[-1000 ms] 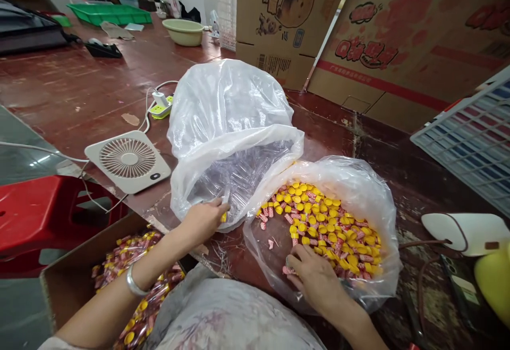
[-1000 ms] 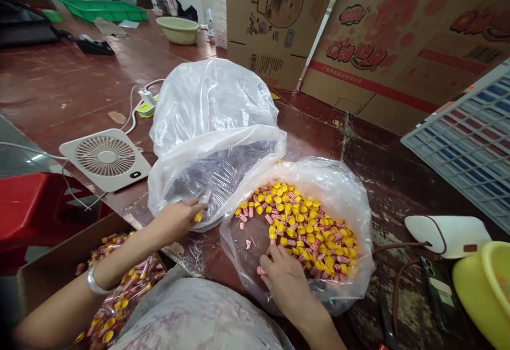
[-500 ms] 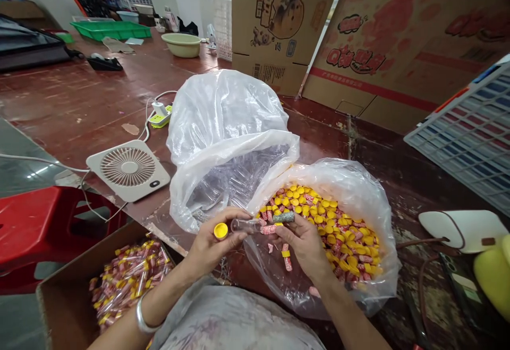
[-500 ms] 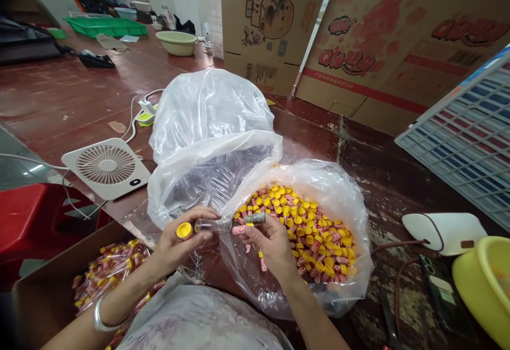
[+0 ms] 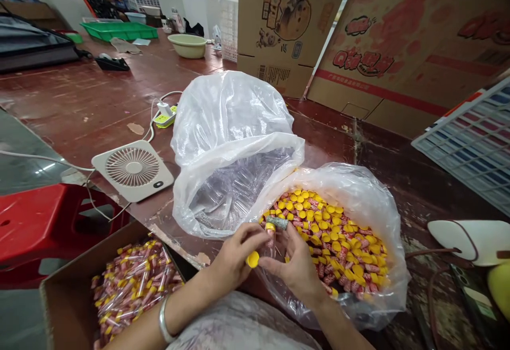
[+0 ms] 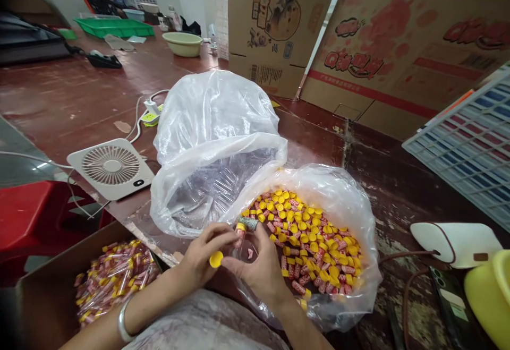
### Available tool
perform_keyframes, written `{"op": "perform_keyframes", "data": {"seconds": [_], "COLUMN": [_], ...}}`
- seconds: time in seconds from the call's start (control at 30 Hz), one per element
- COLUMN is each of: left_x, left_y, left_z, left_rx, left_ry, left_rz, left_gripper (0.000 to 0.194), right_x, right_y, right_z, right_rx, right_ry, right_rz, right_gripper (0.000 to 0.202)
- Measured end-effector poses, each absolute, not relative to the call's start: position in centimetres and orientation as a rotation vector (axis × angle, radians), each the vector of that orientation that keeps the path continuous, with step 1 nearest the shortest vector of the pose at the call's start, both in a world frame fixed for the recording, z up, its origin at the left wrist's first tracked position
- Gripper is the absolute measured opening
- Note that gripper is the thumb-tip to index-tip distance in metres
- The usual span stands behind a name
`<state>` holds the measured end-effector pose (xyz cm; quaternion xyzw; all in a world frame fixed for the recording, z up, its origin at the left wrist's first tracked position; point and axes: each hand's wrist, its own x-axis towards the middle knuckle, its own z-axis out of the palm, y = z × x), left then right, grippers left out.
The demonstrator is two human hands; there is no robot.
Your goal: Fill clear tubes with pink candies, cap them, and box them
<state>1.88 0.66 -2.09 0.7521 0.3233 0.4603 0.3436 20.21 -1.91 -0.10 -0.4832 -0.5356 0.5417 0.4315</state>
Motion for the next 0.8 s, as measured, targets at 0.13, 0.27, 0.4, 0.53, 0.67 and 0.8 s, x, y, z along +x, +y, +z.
{"op": "perform_keyframes", "data": {"seconds": [0.13, 0.27, 0.4, 0.53, 0.67, 0.8], "left_x": [2.6, 2.2, -0.5, -2.6, -2.3, -1.9], "left_y": [0.6, 1.7, 5.9, 10.7, 12.4, 11.2], "left_z": [-1.1, -0.4, -0.9, -2.4, -3.3, -3.1], "left_rx": [1.116, 0.953, 1.805, 2.521, 2.680, 2.595], "left_ry": [0.844, 0.727, 1.308, 1.685, 1.607, 1.476], "left_rz": [0.818, 0.665, 0.780, 0.453, 0.337, 0.484], "left_gripper": [0.045, 0.052, 0.039, 0.037, 0.034, 0.028], "right_x": [20.1, 20.2, 24.2, 29.0, 28.8, 26.1], "right_y": [-1.9, -1.3, -0.8, -1.3, -2.1, -2.1], "right_z": [-0.5, -0.3, -0.2, -1.0, -2.3, -3.7], "right_rx": [-1.350, -1.216, -1.445, -1.781, -1.901, -2.026], "right_ry": [-1.749, -2.125, -2.143, -2.135, -2.306, -2.247], "right_rz": [0.732, 0.442, 0.241, 0.076, 0.133, 0.144], "right_gripper": [0.056, 0.076, 0.056, 0.027, 0.018, 0.011]}}
